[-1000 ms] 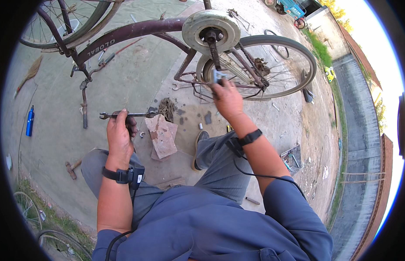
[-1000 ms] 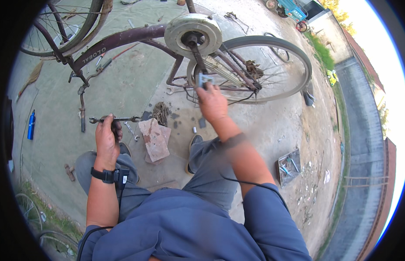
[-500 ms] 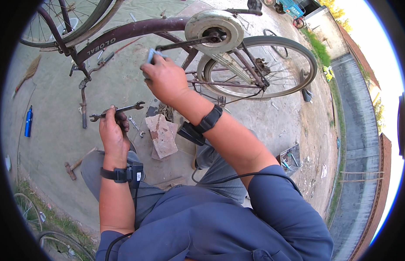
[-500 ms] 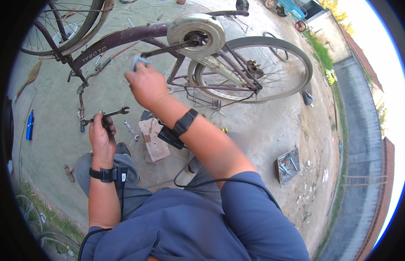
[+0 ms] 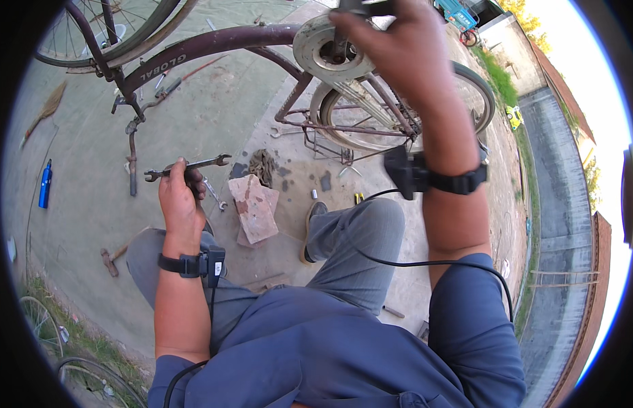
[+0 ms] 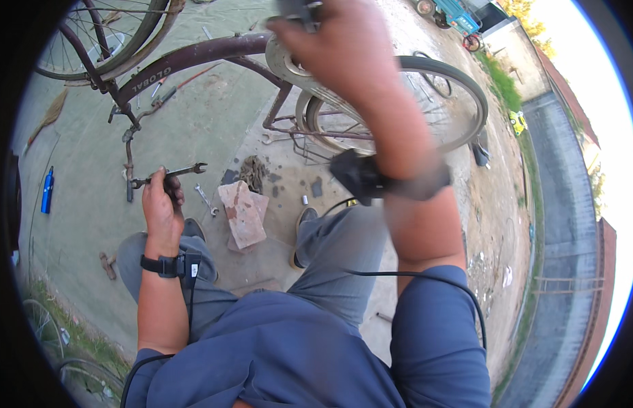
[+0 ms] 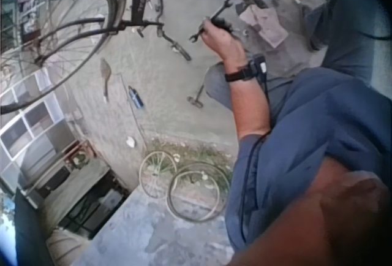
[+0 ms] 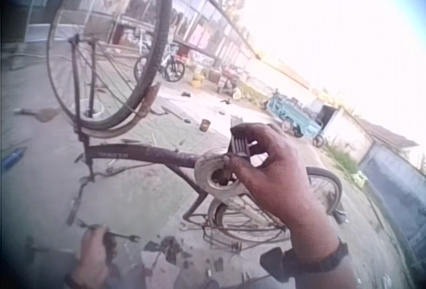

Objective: The person removes a bicycle pedal, cleans it with a rag, applies lubricant from a spray bottle, and then reattaches it to the crank arm using a wrench.

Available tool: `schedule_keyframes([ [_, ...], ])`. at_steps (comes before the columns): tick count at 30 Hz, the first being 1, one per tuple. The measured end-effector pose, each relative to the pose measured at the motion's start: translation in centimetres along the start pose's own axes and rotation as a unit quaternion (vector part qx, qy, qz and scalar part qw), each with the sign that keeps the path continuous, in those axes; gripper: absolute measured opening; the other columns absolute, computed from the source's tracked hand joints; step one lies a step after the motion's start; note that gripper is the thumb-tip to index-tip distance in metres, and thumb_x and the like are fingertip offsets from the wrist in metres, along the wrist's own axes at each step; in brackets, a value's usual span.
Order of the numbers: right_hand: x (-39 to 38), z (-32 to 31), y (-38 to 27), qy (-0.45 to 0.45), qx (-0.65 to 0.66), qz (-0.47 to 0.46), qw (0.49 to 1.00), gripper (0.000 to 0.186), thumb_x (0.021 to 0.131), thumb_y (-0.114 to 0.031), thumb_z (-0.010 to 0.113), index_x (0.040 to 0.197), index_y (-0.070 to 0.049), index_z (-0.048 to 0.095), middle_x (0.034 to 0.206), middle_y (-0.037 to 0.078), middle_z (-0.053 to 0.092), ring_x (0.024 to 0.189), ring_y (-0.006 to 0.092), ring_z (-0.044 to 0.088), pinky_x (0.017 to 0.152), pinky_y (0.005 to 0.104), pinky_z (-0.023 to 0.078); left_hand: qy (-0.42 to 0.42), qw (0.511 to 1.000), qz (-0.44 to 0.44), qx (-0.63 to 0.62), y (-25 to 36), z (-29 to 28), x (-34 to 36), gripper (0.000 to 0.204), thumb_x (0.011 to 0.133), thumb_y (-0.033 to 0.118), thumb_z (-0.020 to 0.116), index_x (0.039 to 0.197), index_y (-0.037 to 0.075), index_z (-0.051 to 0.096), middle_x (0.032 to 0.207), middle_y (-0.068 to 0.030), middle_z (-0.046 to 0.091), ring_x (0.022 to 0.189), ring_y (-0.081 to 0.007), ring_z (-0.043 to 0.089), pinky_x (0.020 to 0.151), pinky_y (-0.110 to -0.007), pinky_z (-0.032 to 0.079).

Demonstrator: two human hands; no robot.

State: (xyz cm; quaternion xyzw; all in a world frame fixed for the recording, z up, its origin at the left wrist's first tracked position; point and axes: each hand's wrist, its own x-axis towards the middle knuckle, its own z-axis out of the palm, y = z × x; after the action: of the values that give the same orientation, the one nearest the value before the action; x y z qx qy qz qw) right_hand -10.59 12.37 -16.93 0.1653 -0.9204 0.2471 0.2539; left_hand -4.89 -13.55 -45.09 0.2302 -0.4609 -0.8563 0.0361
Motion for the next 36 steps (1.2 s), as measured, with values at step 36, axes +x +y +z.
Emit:
schedule_keyframes([
  [36, -8.5, 21.9, 3.2, -0.031, 0.107, 0.015, 0.994, 0.039, 0.073, -0.012, 0.077, 0.110, -0.016, 0.068, 0.107, 0.015, 0.061, 0.099, 0.0370, 0.063, 0.083, 0.0451, 0.054, -0.001, 1.000, -0.012, 0.005, -0.2, 0.0, 0.1, 0.019, 0.099, 0.028, 0.058, 0.092, 0.010, 0.058, 0.070, -0.0016, 0.057, 0.056, -0.0116, 0.050, 0.050, -0.026, 0.036],
])
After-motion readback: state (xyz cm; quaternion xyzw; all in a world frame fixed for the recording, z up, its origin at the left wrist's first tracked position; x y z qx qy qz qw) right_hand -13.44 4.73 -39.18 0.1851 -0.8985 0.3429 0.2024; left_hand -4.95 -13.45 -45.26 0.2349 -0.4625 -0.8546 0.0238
